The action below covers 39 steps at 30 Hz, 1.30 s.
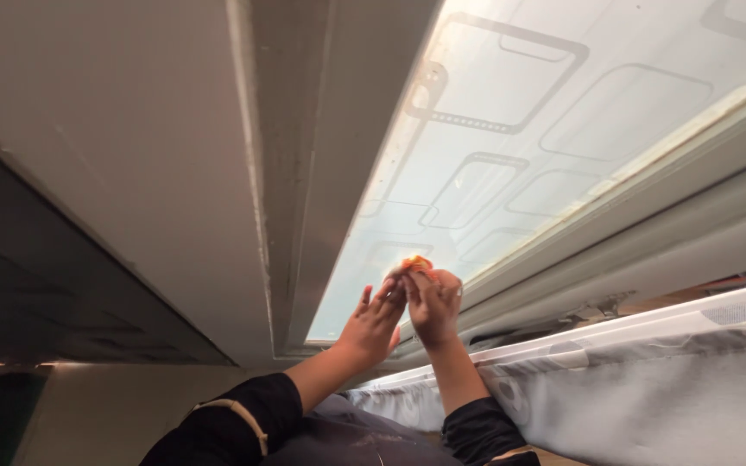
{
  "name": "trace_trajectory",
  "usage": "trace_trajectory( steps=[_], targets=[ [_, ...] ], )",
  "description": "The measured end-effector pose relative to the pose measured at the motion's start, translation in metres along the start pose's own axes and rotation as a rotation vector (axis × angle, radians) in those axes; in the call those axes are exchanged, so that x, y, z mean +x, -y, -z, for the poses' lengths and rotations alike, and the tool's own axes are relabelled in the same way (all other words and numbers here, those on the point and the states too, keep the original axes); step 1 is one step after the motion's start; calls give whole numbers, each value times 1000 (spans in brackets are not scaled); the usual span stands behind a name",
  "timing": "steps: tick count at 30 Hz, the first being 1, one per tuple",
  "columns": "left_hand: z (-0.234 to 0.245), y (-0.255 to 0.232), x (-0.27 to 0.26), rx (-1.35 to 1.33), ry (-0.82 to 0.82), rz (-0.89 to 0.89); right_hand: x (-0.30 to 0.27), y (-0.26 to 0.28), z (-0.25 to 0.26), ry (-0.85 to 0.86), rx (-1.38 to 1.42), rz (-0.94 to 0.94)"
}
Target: Cleaning a glass window panel with a sponge.
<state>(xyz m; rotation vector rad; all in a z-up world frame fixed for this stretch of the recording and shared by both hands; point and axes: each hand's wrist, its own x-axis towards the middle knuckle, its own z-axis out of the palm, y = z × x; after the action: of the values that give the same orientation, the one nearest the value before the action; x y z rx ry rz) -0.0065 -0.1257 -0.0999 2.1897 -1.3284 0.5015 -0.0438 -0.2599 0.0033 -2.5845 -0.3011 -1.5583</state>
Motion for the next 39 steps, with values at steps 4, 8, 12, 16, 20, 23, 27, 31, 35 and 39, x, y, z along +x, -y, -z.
trace_trajectory(
  steps=[4, 8, 12, 16, 20, 23, 27, 31, 35, 39],
  targets=[
    [-6, -6, 10, 46, 1, -65, -24, -15, -2, -73, -34, -188],
    [-16, 9, -6, 137, 163, -56, -56, -9, -21, -51, 15, -374],
    [-22, 33, -40, 200, 208, -4, -61, 10, -45, 33, 10, -298],
    [-10, 53, -63, 227, 237, 71, -35, 38, -59, 65, 149, -162],
    [-17, 59, -70, 245, 221, 117, -24, 45, -62, 74, 134, -40],
    [-34, 50, -63, 153, 182, 118, -29, 31, -56, 92, 110, -8],
    [-51, 24, -35, 37, 167, 72, -38, -4, -27, 140, 42, -1],
    [-58, -4, 1, -14, 142, -38, -45, -37, -2, 83, -71, -45],
    [-54, -27, 44, 66, 76, -147, -47, -63, 19, 9, -191, -193],
    [-29, -48, 80, 140, -21, -202, -27, -74, 37, -89, -184, -267]
  ],
)
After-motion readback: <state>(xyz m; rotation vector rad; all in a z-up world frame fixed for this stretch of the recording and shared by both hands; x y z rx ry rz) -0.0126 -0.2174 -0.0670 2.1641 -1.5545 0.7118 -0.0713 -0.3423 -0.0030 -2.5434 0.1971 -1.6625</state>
